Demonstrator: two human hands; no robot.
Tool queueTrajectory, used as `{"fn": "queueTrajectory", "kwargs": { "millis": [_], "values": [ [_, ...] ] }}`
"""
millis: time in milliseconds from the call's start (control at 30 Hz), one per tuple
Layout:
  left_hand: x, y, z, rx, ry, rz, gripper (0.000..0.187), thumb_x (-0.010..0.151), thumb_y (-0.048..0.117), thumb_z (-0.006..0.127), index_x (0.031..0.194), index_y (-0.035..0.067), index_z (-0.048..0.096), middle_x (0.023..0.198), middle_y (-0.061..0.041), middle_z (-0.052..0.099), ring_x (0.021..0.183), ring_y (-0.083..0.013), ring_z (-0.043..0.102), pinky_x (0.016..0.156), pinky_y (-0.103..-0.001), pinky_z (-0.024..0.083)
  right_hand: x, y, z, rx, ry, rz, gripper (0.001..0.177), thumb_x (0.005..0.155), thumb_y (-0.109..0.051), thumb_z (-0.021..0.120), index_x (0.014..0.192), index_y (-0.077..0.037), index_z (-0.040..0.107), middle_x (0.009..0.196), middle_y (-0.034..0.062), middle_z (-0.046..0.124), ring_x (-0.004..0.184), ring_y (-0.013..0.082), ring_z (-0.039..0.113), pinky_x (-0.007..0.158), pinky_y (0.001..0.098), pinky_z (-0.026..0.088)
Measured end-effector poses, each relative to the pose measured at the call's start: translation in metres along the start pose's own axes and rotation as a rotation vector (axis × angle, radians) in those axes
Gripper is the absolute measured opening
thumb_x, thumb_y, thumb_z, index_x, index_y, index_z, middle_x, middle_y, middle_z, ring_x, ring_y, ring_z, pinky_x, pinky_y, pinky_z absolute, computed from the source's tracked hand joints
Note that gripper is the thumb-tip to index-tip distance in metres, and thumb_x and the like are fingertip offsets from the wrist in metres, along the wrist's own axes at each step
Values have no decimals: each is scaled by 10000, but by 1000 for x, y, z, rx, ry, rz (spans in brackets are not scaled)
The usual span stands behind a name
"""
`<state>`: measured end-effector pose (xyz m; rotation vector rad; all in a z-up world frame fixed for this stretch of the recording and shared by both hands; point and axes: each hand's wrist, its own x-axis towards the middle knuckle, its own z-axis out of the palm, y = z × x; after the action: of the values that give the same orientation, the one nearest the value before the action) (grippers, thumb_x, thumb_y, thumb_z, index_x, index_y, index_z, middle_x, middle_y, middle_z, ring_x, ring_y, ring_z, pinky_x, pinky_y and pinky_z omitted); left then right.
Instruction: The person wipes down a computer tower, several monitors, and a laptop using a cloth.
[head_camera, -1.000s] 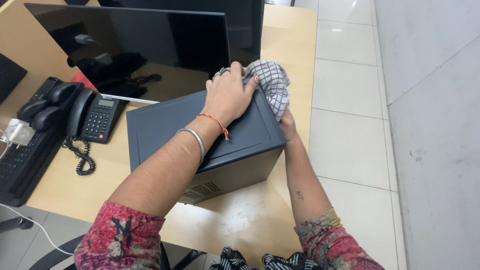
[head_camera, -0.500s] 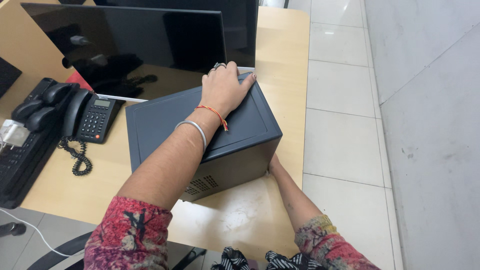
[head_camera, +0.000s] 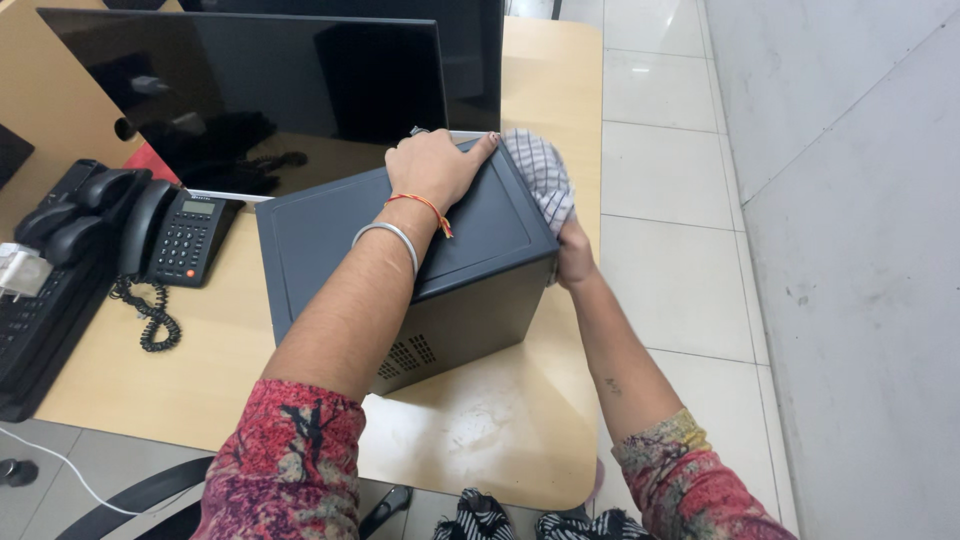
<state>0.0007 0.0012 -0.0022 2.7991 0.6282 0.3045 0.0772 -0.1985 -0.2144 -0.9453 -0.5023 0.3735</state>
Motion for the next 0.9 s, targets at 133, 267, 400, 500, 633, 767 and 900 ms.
{"fn": "queueTrajectory", "kwargs": {
  "millis": [133,267,400,500,633,767,900],
  "values": [
    [0,-3,4,-31,-9,-5,780,885,774,513,1018,53,781,966,-183,752,942,-346,718,852,-445,517,-7,-15,5,52,-15,-62,562,969,-164,428,1497,26,436,1413,156,586,1277,257,577,1092,355,464],
    [3,-4,2,-34,4,2,772,880,770,522,1009,54,781,973,-188,744,931,-349,716,843,-447,513,-52,61,-43,-80,45,-199,463,1036,-182,439,1416,77,492,1259,167,592,1153,268,560,1041,371,436],
    [4,-6,-1,-66,-85,-55,761,909,753,501,1044,56,774,976,-180,757,943,-338,734,834,-431,536,-124,168,-74,-186,259,-167,364,1153,-218,474,1304,109,525,959,180,557,857,288,524,875,422,418],
    [5,-9,-4,-19,-46,-67,728,887,752,516,1029,86,774,960,-164,738,955,-333,705,867,-457,469,-154,202,-63,-443,454,-51,489,1013,-219,466,1423,45,439,1414,128,526,1315,229,484,1118,379,349],
    [0,-24,-10,56,49,-95,673,943,693,532,1009,68,773,939,-149,738,953,-332,694,932,-466,424,-154,202,-39,-425,623,89,448,1065,-260,421,1342,70,545,1307,161,609,1197,250,564,1047,368,446],
    [-19,-38,-22,112,104,-126,552,944,597,571,1076,96,759,1094,-141,720,1134,-362,620,1009,-557,359,-120,121,21,-374,614,-286,257,1053,-140,431,1214,21,552,1152,87,588,1049,182,557,933,328,459],
    [-61,-62,-38,115,5,-191,572,926,581,572,1315,168,643,1342,-177,594,1330,-416,446,1068,-763,162,-88,-12,111,-317,280,-622,90,1051,-80,585,1104,-14,553,1014,60,582,905,162,549,842,341,483]
  ]
}}
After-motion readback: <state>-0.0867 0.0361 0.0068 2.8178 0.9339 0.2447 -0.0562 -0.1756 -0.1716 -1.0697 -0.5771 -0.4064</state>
